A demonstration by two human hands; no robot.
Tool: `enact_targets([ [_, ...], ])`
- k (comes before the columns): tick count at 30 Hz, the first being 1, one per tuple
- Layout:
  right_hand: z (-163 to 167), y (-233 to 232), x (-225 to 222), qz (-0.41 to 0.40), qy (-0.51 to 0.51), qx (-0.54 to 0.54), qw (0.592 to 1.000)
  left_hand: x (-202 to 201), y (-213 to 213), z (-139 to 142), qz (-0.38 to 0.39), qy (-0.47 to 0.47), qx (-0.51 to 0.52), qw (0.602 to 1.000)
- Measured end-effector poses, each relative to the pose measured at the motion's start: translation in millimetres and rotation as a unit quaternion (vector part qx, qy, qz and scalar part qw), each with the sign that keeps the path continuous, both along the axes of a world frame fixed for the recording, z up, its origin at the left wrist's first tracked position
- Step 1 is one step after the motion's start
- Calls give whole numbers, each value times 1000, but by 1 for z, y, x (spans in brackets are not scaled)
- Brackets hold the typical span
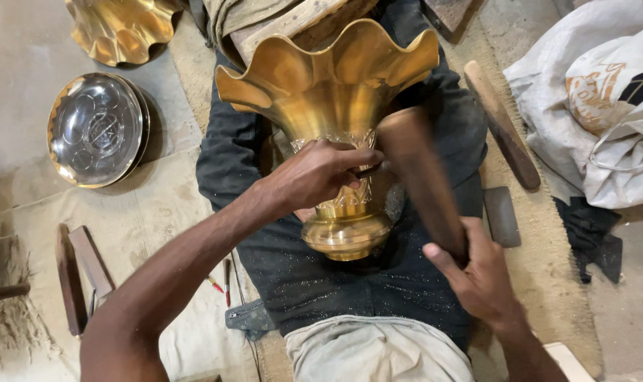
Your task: The person sits on the floor holding a brass vase between their legs and engraves a decorative pattern into its surface. They hold a chisel against the metal with one hand and strike it with a wooden mallet in the other, repositioning the vase and chisel repeatedly to work different areas of the pattern.
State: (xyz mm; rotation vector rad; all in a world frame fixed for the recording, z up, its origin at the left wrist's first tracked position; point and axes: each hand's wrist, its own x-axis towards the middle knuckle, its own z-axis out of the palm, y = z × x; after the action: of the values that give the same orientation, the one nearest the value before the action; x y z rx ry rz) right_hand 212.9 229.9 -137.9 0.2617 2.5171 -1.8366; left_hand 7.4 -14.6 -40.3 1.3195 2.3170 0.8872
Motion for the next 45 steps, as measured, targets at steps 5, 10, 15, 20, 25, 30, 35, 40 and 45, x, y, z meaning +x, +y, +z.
enact_targets([
  [5,-2,-6,5,12,-18,47,999,-5,0,0,-28,-25,-14,999],
  [10,-2,-12,8,-4,-76,25,997,-7,0,4,-49,-19,7,999],
  [15,-5,-13,8,13,42,2,999,-8,-1,5,-36,-39,-37,998],
  [20,-6,-11,8,7,-64,-2,998,-8,-4,-1,-39,-24,-41,998],
  [25,-1,-12,10,26,-17,97,995,-7,-5,-7,-23,-57,-101,993],
  [30,1,-14,8,21,19,32,999,-7,-7,-7,-38,-17,14,999],
  [35,3,-8,4,-16,10,56,998,-9,-8,-11,-46,-24,-12,999],
  [40,3,-8,7,18,-6,83,996,-8,-7,-16,-48,-37,-17,998],
  [45,-7,-10,11,27,-26,39,999,-9,-10,-13,-52,-42,-32,997],
])
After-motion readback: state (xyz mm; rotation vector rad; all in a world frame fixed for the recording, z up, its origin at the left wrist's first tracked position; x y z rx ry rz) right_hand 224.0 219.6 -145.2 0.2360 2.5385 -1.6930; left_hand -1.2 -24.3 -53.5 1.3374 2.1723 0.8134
